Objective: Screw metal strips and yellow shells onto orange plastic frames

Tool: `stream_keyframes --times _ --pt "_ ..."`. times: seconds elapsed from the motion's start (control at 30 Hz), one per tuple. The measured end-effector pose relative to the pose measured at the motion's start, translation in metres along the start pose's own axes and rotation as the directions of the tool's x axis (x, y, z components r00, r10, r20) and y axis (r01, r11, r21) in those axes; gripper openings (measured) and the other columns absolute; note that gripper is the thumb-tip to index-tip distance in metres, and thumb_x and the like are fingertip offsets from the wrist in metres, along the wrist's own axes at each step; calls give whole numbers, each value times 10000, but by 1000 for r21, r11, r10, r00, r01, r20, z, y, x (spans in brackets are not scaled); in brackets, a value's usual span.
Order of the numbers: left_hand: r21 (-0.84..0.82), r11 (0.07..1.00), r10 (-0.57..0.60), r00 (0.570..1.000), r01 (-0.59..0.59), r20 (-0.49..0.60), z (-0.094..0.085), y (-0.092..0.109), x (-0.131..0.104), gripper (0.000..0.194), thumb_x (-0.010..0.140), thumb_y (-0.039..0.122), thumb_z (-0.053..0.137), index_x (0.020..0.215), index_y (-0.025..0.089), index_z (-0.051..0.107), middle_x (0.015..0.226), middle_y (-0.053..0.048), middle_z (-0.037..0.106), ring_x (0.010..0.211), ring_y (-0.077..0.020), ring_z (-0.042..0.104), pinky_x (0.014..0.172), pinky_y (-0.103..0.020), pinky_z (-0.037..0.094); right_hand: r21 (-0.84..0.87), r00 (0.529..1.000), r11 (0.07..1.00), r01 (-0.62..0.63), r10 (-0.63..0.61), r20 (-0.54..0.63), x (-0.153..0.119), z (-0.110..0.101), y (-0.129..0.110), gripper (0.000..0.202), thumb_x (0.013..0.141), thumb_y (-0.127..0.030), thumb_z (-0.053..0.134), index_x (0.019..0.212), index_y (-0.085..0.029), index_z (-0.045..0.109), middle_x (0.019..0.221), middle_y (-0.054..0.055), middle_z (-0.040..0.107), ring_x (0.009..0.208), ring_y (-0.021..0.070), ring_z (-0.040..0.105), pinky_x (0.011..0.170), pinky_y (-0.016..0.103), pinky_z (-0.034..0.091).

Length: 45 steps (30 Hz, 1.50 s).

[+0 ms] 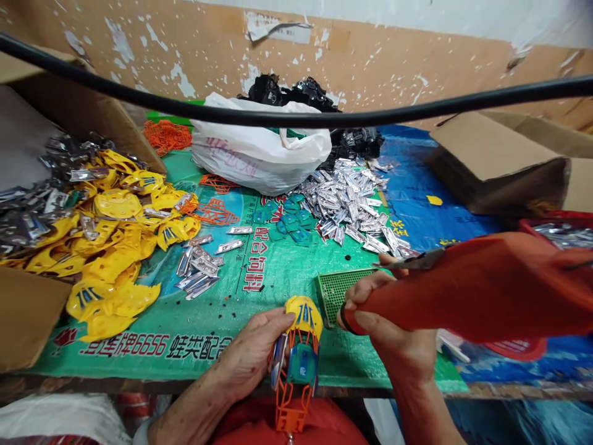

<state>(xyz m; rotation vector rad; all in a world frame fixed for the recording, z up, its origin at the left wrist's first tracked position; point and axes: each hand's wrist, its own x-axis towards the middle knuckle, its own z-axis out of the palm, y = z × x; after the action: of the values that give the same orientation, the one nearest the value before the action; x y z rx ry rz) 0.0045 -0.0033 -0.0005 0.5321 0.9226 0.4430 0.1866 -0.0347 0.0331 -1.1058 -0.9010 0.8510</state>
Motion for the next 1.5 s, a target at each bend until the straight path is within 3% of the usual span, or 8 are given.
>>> stream_keyframes --times 0.17,0.27,0.37,0.5,0.73,1.1,1.5 --pt "-74 997 18 999 -15 40 0 -2 3 340 736 375 729 862 60 712 761 -122 723 583 -129 627 530 -197 486 135 999 991 -1 6 -36 2 7 -24 592 619 -117 737 1141 -309 534 719 -35 588 619 158 573 540 320 513" --pt "-70 997 19 1000 -20 -4 2 -2 4 319 707 356 755 809 57 710 760 -116 723 555 -115 612 505 -188 468 232 1000 973 11 -10 -3 4 12 -38 599 635 -141 748 1158 -346 540 737 -20 585 629 165 569 493 301 493" --pt "-63 998 28 1000 -28 -7 5 -3 5 321 707 367 747 810 66 705 740 -94 712 531 -107 589 490 -195 449 256 997 966 34 -50 55 5 17 -43 582 663 -183 758 1176 -362 550 744 -12 590 641 171 579 554 346 528" --pt "-83 995 56 998 -56 0 8 -3 3 320 719 403 720 760 87 692 672 -55 678 530 -103 561 512 -204 435 281 983 959 38 -86 163 5 28 -39 563 680 -191 738 1177 -388 559 755 -15 610 652 175 593 630 396 547" --pt "-17 995 100 995 -100 9 5 -5 1 316 716 427 698 717 112 671 614 -20 621 512 -104 518 532 -226 401 252 982 967 39 -84 170 2 46 -34 557 679 -220 761 1166 -386 547 751 -30 596 625 158 590 598 348 519" --pt "6 994 108 994 -108 6 4 -8 3 305 712 429 680 677 128 653 606 -9 593 527 -111 504 536 -235 386 224 979 974 39 -82 185 3 44 -26 574 676 -217 758 1182 -337 514 747 -25 584 614 163 596 584 348 521" --pt "189 966 180 984 -175 -12 5 -5 1 256 751 371 560 574 185 557 539 26 473 529 -124 390 531 -240 331 201 972 979 23 -69 226 -1 40 -17 567 690 -284 766 1183 -357 496 756 -45 600 608 155 604 661 368 511"
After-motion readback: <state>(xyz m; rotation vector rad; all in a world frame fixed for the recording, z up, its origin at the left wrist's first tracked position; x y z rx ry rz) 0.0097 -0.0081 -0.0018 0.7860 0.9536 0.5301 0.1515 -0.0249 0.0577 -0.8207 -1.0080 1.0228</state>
